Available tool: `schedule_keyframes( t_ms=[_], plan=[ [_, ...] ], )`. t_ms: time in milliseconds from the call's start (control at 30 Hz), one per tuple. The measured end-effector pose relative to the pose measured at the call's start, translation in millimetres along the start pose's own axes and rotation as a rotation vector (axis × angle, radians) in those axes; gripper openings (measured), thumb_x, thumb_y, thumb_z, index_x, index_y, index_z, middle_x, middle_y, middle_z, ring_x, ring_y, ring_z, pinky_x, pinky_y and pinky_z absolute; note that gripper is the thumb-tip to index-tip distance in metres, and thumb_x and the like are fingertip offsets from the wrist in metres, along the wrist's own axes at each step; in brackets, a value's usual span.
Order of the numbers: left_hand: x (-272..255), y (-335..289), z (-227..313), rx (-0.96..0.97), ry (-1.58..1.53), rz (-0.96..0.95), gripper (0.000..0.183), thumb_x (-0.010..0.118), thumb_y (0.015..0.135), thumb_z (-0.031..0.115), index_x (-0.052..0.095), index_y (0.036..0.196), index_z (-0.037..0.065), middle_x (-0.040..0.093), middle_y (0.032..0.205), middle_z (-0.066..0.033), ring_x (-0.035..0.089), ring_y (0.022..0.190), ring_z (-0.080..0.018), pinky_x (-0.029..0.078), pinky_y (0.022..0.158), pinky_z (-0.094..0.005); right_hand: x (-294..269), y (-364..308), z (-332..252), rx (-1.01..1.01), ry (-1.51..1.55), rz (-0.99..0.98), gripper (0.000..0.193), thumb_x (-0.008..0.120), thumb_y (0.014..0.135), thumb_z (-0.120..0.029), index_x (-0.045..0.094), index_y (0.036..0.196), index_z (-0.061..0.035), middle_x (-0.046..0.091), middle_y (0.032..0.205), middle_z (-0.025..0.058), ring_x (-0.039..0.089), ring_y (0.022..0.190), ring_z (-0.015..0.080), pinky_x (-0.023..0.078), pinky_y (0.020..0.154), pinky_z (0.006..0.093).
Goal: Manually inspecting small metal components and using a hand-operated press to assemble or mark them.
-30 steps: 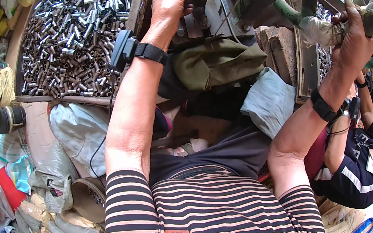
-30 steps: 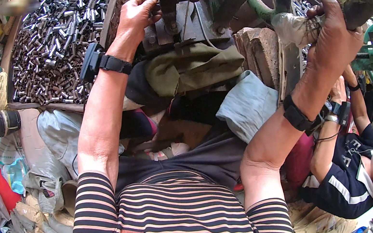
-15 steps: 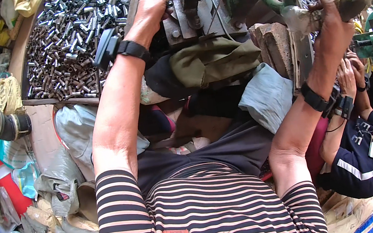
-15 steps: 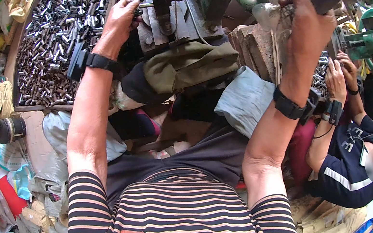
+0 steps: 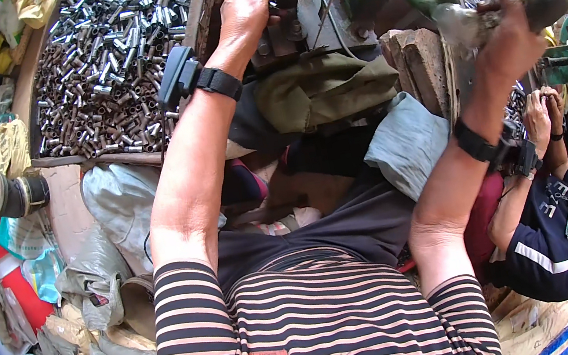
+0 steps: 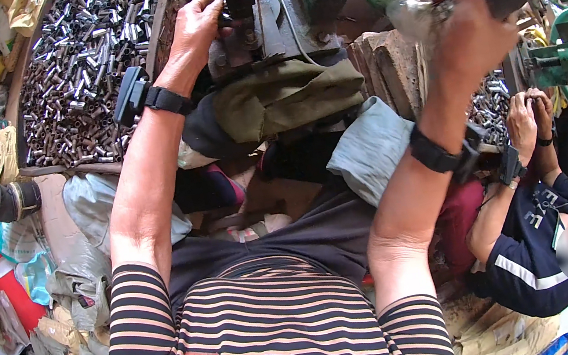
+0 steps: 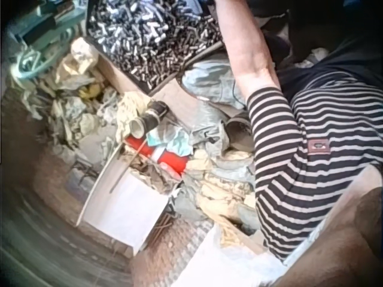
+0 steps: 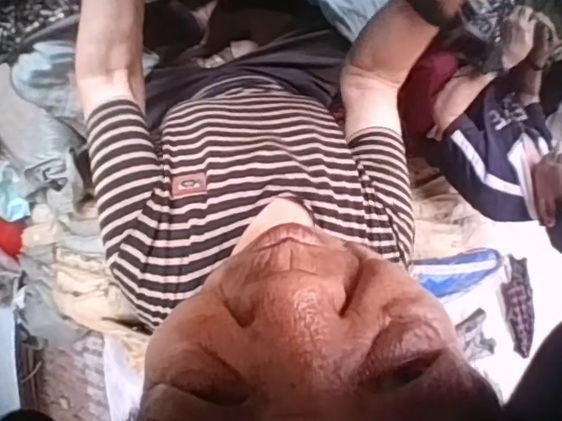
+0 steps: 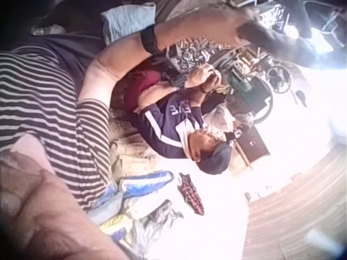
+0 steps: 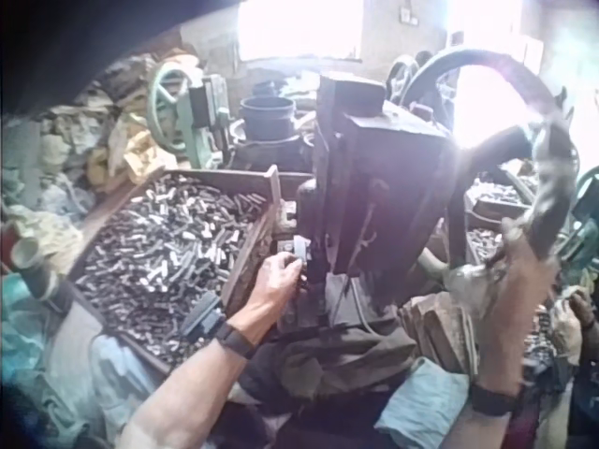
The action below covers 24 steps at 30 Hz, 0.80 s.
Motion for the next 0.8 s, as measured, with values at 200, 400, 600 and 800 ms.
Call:
schedule_keyframes(
  t_ms=[200, 400, 600, 800],
  plan=[
    [-11.7, 12.2, 4.5, 0.071, 0.257, 0.052, 0.028, 0.056, 0.089, 0.024, 0.063, 0.091, -0.004, 0.06, 0.069, -0.0072, 0.057, 0.057, -0.0146, 0.046, 0.049, -0.03, -6.3, -25.9, 33.1, 0.037, 0.236, 0.197, 0.014, 0.069, 0.075, 0.0, 0.061, 0.087, 0.0017, 0.064, 0.077, 0.0047, 0.059, 0.061, 0.0104, 0.049, 0.058, 0.0259],
    [-20.8, 1.1, -4.0, -0.227, -0.288, 0.027, 0.024, 0.055, 0.092, 0.019, 0.052, 0.104, -0.002, 0.057, 0.088, -0.0079, 0.062, 0.069, -0.0168, 0.052, 0.055, -0.0255, -7.2, 4.3, 0.3, 0.147, 0.099, -0.071, 0.014, 0.069, 0.079, -0.006, 0.064, 0.085, 0.0052, 0.063, 0.073, 0.0077, 0.061, 0.063, 0.0144, 0.048, 0.059, 0.026],
    [-19.9, -0.2, -2.5, -0.141, -0.254, 0.031, 0.021, 0.054, 0.09, 0.008, 0.051, 0.106, -0.004, 0.061, 0.098, -0.0131, 0.066, 0.081, -0.0201, 0.056, 0.071, -0.0275, -6.1, 23.8, -7.7, 0.126, 0.049, -0.155, 0.013, 0.069, 0.079, -0.005, 0.063, 0.087, 0.0041, 0.062, 0.069, 0.0088, 0.06, 0.06, 0.0148, 0.048, 0.055, 0.0256],
    [-5.9, 0.0, -6.1, -0.071, -0.161, 0.002, 0.022, 0.058, 0.089, 0.016, 0.057, 0.097, -0.004, 0.064, 0.086, -0.0109, 0.065, 0.067, -0.0172, 0.052, 0.056, -0.0253, -6.9, 18.1, -1.6, 0.054, 0.097, -0.094, 0.014, 0.068, 0.079, -0.002, 0.062, 0.089, 0.005, 0.06, 0.066, 0.0084, 0.06, 0.057, 0.0166, 0.05, 0.053, 0.0272]
  ],
)
Point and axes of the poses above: each hand's wrist, its own y-axis towards the middle knuckle, its own x-axis out of the palm, z = x × y, the point moved 7 cm from there along y, towards the middle knuckle
